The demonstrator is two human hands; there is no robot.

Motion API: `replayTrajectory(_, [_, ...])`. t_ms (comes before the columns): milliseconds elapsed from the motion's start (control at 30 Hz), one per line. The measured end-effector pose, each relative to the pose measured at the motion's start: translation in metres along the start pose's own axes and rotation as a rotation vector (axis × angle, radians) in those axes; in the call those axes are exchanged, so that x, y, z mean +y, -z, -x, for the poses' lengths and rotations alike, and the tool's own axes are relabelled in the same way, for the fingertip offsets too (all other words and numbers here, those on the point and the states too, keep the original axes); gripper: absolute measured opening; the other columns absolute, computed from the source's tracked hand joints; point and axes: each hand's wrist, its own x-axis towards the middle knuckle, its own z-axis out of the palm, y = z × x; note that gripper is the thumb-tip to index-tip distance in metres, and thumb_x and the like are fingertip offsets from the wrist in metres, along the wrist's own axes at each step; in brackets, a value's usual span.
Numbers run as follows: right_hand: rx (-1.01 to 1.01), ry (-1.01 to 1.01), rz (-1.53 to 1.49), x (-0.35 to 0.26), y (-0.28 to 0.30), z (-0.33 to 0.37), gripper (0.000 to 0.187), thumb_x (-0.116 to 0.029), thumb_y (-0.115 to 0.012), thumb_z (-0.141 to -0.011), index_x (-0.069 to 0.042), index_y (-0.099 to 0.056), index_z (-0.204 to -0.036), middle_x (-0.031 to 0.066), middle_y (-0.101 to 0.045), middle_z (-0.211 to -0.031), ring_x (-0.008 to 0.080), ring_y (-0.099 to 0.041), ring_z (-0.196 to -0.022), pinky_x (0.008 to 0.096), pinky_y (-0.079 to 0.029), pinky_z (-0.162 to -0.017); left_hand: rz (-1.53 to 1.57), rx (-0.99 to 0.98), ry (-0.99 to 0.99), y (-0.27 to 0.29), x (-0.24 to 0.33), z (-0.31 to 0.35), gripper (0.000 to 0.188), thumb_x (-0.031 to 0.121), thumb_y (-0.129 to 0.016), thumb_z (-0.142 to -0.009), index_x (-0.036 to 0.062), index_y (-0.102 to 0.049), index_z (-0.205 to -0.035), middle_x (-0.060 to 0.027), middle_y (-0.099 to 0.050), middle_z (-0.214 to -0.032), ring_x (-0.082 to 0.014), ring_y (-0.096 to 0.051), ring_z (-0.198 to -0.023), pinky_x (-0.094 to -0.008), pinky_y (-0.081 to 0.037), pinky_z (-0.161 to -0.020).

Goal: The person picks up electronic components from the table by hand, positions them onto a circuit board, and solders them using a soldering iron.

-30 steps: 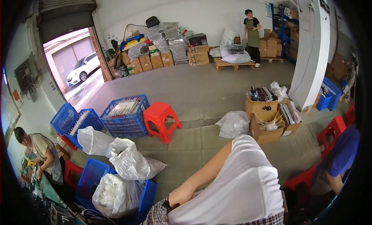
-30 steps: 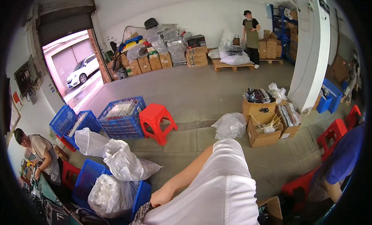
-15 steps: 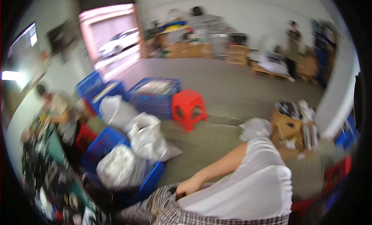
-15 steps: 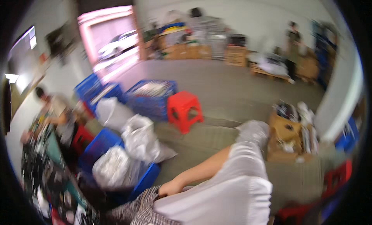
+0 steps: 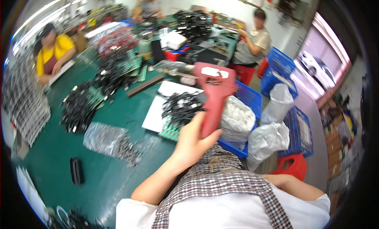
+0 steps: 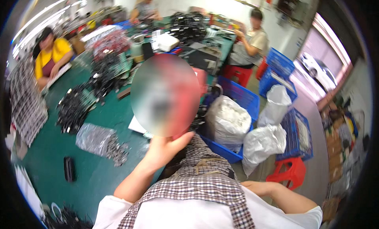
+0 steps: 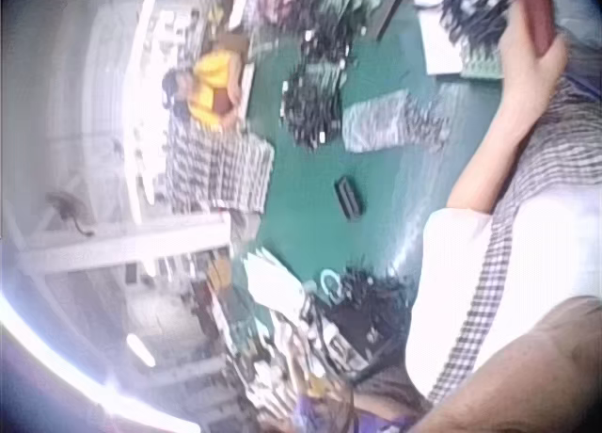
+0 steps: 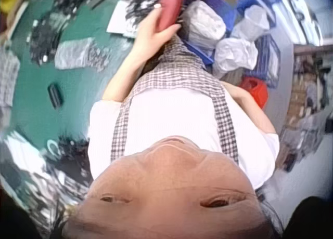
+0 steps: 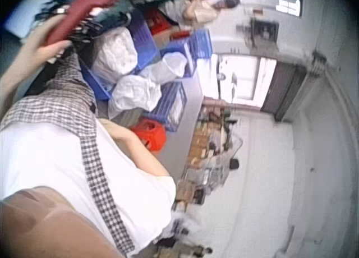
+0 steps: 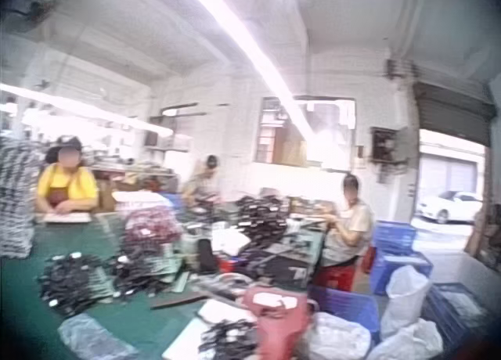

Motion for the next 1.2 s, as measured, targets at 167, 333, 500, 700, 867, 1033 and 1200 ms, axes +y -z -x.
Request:
replayTrajectory(167, [-0.082,-0.054,0.207,-0.034,0.011,-0.037,0.028,-0.018,-0.053,-0.085,0.003,-0.06,-0.101,0.0057,-0.062,-0.092,0.0129,-0.054,-0.086,0.0265,-0.044,-0.074,-0.055,0.048,0.01,0.013,-0.002,0.001,0.04,0.018,-0.066,-0.074,0.0,-0.048,-0.105,-0.0135,-0.057,-0.076,-0.0199,-0.056,-0.066,-0.03,-0.044,-0.062])
replayTrajectory(333, [-0.1,-0.101,0.343,-0.052,0.014,-0.055,0.026,-0.016,-0.054,-0.083,0.003,-0.061,-0.099,0.0055,-0.062,-0.09,0.0126,-0.055,-0.084,0.026,-0.045,-0.073,-0.035,0.091,-0.1,0.014,0.0,0.001,0.041,0.021,-0.063,-0.075,0.0001,-0.043,-0.105,-0.023,-0.058,-0.078,-0.039,-0.059,-0.072,-0.0429,-0.045,-0.061])
replayTrajectory(500, [-0.106,-0.158,0.442,-0.06,0.021,-0.066,0.024,-0.014,-0.054,-0.082,0.003,-0.062,-0.097,0.0053,-0.063,-0.088,0.0123,-0.055,-0.083,0.0256,-0.045,-0.072,-0.012,0.05,-0.058,0.023,0.007,0.0,0.038,0.019,-0.064,-0.074,-0.0014,-0.042,-0.097,-0.0237,-0.058,-0.076,-0.04,-0.058,-0.072,-0.0432,-0.045,-0.062])
replayTrajectory(700, [-0.104,-0.232,0.531,-0.06,0.036,-0.07,0.021,-0.011,-0.055,-0.081,0.002,-0.063,-0.095,0.0051,-0.063,-0.086,0.0119,-0.056,-0.081,0.025,-0.045,-0.07,-0.001,0.08,-0.095,0.028,-0.005,-0.004,0.038,0.019,-0.065,-0.074,-0.0009,-0.043,-0.098,-0.0186,-0.055,-0.071,-0.0333,-0.057,-0.063,-0.0372,-0.043,-0.056])
replayTrajectory(867, [-0.171,-0.282,0.589,-0.082,0.042,-0.065,0.019,-0.007,-0.056,-0.078,0.002,-0.064,-0.092,0.006,-0.064,-0.084,0.0119,-0.058,-0.079,0.0247,-0.046,-0.069,-0.058,0.09,-0.116,0.035,0.002,0.0,0.036,0.019,-0.065,-0.074,-0.0004,-0.043,-0.093,-0.0195,-0.056,-0.073,-0.0354,-0.058,-0.066,-0.0394,-0.043,-0.057])
replayTrajectory(1033, [-0.04,-0.006,0.68,-0.158,0.044,-0.055,0.018,-0.002,-0.056,-0.077,0.004,-0.065,-0.091,0.011,-0.066,-0.079,0.0166,-0.061,-0.08,0.0263,-0.048,-0.072,-0.085,0.078,-0.103,0.028,-0.003,-0.004,0.036,0.022,-0.064,-0.075,-0.0008,-0.042,-0.093,-0.02,-0.056,-0.073,-0.0353,-0.058,-0.067,-0.0399,-0.044,-0.058])
replayTrajectory(1200, [-0.091,0.515,0.542,-0.185,-0.02,-0.043,0.043,-0.022,-0.063,-0.079,0.008,-0.055,-0.108,0.0167,-0.059,-0.103,0.0217,-0.056,-0.099,0.0318,-0.043,-0.087,-0.196,0.037,-0.038,0.012,-0.008,-0.001,0.039,0.026,-0.063,-0.075,-0.0005,-0.042,-0.095,-0.0187,-0.058,-0.067,-0.0355,-0.059,-0.06,-0.0408,-0.046,-0.054])
